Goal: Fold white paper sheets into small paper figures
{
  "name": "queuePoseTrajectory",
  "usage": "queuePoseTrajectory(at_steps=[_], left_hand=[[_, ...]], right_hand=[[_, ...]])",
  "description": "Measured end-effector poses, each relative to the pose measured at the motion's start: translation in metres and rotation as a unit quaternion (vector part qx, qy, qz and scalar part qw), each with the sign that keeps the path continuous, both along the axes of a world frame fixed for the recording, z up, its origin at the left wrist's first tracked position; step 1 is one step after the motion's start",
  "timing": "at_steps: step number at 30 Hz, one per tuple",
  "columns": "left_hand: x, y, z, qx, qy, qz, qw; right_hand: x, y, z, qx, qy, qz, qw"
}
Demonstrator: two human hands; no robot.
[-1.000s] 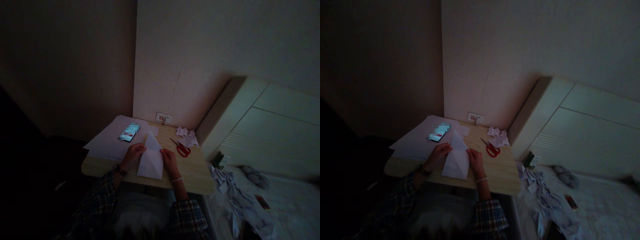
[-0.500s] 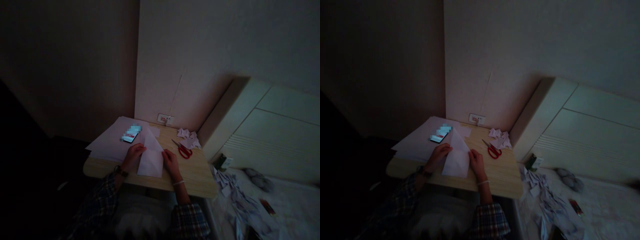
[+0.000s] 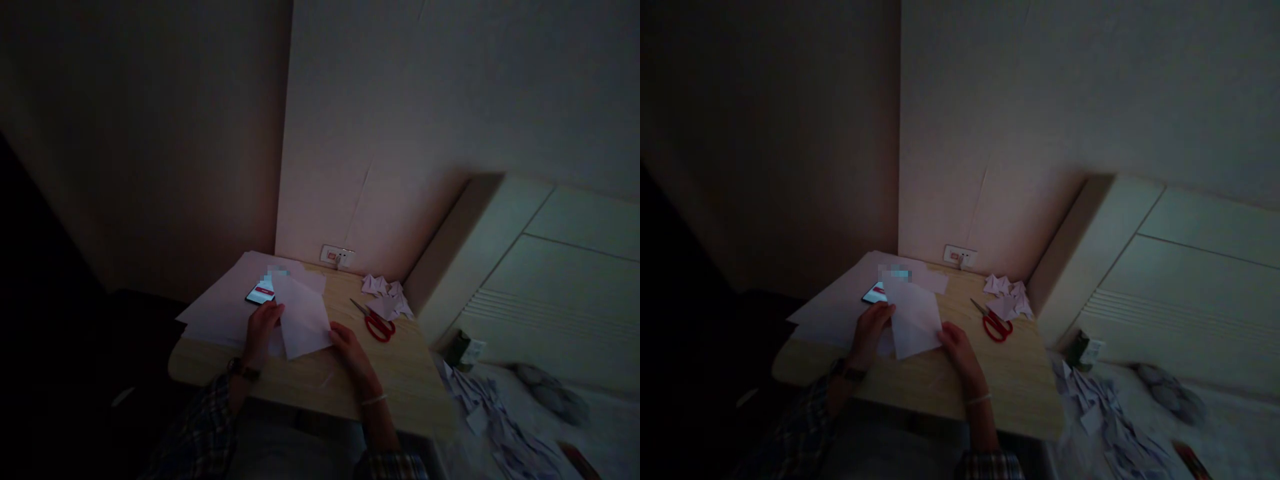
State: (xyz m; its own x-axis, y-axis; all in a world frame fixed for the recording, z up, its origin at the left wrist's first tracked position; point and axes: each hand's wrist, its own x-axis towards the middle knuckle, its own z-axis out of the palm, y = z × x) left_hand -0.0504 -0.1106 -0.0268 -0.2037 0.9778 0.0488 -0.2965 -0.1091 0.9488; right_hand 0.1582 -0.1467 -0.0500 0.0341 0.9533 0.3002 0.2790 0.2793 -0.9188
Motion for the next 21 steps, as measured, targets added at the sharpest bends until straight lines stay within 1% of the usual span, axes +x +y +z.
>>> queuePoseTrajectory(at_steps=[2,3,4,6,8,9,11,12,14,15,18,19,21], left_hand=[[0.001,0.002,-0.003,-0.009,-0.006,-0.021,1.000],[0.001,0.004,-0.006,-0.013,-0.012,-0.031,0.999],[0.001,0.006,-0.008,-0.014,-0.017,-0.035,0.999],[-0.002,0.010,-0.013,-0.003,-0.018,-0.026,0.999],[-0.007,0.012,-0.013,0.035,-0.007,0.004,0.999],[-0.010,0.012,-0.011,0.065,0.006,0.024,0.998],[-0.016,0.009,-0.001,0.105,0.065,0.070,0.990],[-0.018,0.007,0.007,0.119,0.114,0.082,0.983],[-0.016,0.004,0.027,0.142,0.220,0.049,0.964],[-0.013,0.003,0.038,0.153,0.252,0.023,0.955],[0.004,0.005,0.067,0.191,0.302,-0.050,0.933],[0.010,0.007,0.074,0.204,0.308,-0.068,0.927],[0.020,0.012,0.085,0.221,0.318,-0.123,0.914]], right_hand=[[-0.001,0.003,0.002,-0.051,0.032,0.015,0.998],[-0.001,0.004,0.004,-0.062,0.045,0.004,0.997],[0.001,0.004,0.006,-0.060,0.054,-0.021,0.996],[0.008,0.003,0.009,-0.032,0.061,-0.078,0.995],[0.019,0.000,0.013,-0.015,0.053,-0.104,0.993],[0.025,-0.002,0.015,-0.010,0.040,-0.111,0.993],[0.036,-0.006,0.021,0.002,0.003,-0.120,0.993],[0.040,-0.009,0.025,0.009,-0.010,-0.132,0.991],[0.044,-0.013,0.035,0.028,-0.023,-0.148,0.988],[0.045,-0.014,0.042,0.036,-0.028,-0.148,0.988],[0.041,-0.017,0.069,0.050,-0.051,-0.131,0.989],[0.040,-0.018,0.078,0.052,-0.061,-0.116,0.990],[0.037,-0.018,0.095,0.054,-0.080,-0.082,0.992]])
